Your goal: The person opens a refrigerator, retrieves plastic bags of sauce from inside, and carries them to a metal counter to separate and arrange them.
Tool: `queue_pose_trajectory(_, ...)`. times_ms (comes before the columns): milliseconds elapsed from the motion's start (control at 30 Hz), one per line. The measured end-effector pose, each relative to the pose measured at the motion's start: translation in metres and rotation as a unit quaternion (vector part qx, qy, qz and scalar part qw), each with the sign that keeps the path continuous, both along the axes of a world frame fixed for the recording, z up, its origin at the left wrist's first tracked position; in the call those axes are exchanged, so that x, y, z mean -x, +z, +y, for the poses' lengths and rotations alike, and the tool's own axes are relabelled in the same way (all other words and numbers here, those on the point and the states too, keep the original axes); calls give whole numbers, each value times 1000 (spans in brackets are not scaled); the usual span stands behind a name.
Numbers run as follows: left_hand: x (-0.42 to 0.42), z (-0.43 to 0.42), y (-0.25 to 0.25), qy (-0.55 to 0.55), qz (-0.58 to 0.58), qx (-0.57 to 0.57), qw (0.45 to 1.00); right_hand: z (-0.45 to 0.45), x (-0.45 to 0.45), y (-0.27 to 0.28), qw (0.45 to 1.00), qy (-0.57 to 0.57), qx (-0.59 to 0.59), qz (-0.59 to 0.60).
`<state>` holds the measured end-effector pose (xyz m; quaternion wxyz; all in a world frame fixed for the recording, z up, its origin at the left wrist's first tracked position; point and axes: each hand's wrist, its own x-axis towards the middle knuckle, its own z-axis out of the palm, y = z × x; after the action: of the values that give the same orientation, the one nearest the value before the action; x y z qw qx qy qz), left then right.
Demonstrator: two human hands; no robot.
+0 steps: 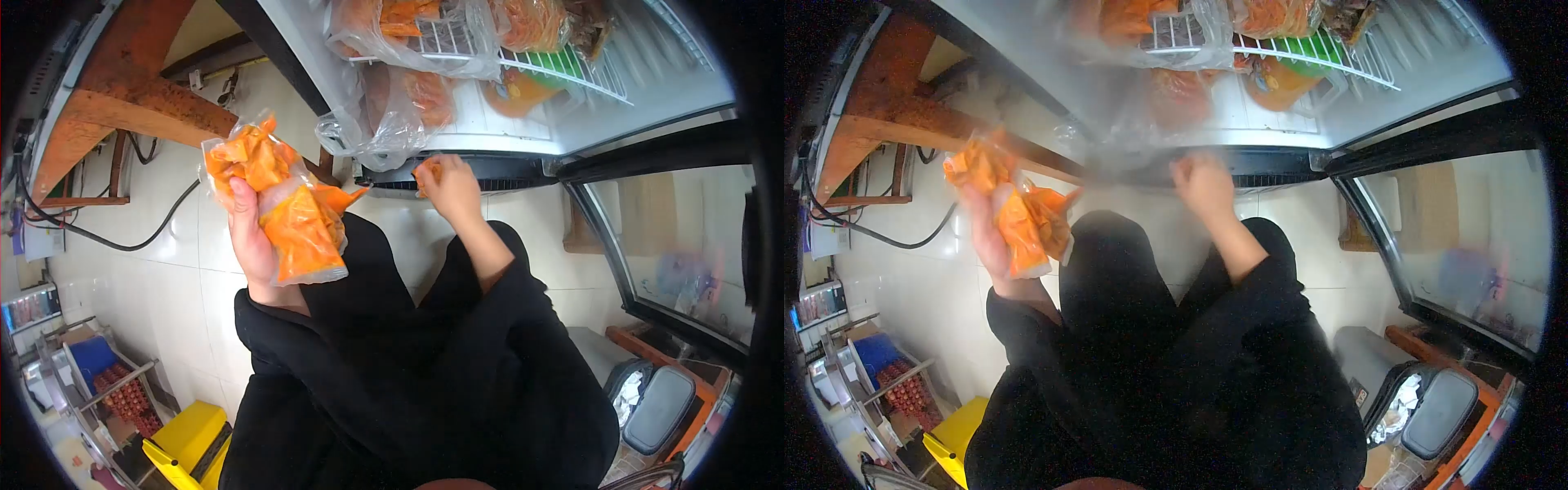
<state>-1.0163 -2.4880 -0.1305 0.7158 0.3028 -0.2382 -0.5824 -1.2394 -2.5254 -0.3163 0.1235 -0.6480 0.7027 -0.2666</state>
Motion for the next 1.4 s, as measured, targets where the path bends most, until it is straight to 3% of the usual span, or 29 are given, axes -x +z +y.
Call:
queue_pose_trajectory(67,-4,5,-15,-98,-31,57,993,13,-8,-43,991,-76,-44,100)
queue_pose_trajectory(100,-4,7,-19,-132,-42,72,988,9,-8,-52,987,-117,-107,32)
queue_pose_trajectory(200,-2,8,-21,-120,-93,60,987,-2,4,-66,967,-133,-219,9)
queue_pose_trajectory(300,5,6,-19,-50,-183,51,980,-8,19,-64,966,-65,-232,-98)
queue_pose_trajectory(333,6,6,-22,-23,-182,27,983,-8,26,-61,954,-24,-204,-220)
queue_pose_trajectory(400,12,8,-18,-1,-193,12,981,-3,36,-51,880,64,-139,-449)
queue_pose_trajectory(433,18,10,-12,-6,-207,22,978,5,28,-4,813,56,-93,-573)
queue_pose_trajectory(467,20,8,-16,7,-211,20,977,9,25,29,803,55,-26,-592)
queue_pose_trajectory(533,24,5,-22,33,-217,17,975,17,25,89,720,96,27,-687)
queue_pose_trajectory(600,30,4,-30,40,-230,-17,972,27,27,133,635,230,42,-736)
queue_pose_trajectory(667,37,5,-33,44,-230,-58,970,33,7,158,685,207,92,-693)
queue_pose_trajectory(733,43,11,-32,10,-206,-35,978,34,-28,185,799,169,178,-549)
queue_pose_trajectory(800,48,16,-25,-23,-149,3,989,26,-52,168,900,93,226,-360)
queue_pose_trajectory(867,48,14,-21,-49,-55,35,997,27,-63,167,914,95,241,-311)
queue_pose_trajectory(967,41,14,-22,-8,-297,68,953,27,-72,165,920,172,265,-230)
queue_pose_trajectory(1067,30,8,-17,10,-191,-36,981,33,-77,178,916,276,176,-233)
queue_pose_trajectory(1167,17,7,-21,25,-95,-27,995,24,-65,196,889,390,74,-228)
queue_pose_trajectory(1200,12,8,-21,20,-72,-24,997,16,-57,197,877,418,93,-220)
queue_pose_trajectory(1267,3,9,-21,43,-90,-9,995,-10,-37,207,865,419,65,-268)
queue_pose_trajectory(1333,-11,9,-21,40,-71,2,997,-48,-24,220,906,261,180,-281)
queue_pose_trajectory(1400,-16,10,-19,45,-94,18,994,-89,-21,225,949,104,166,-247)
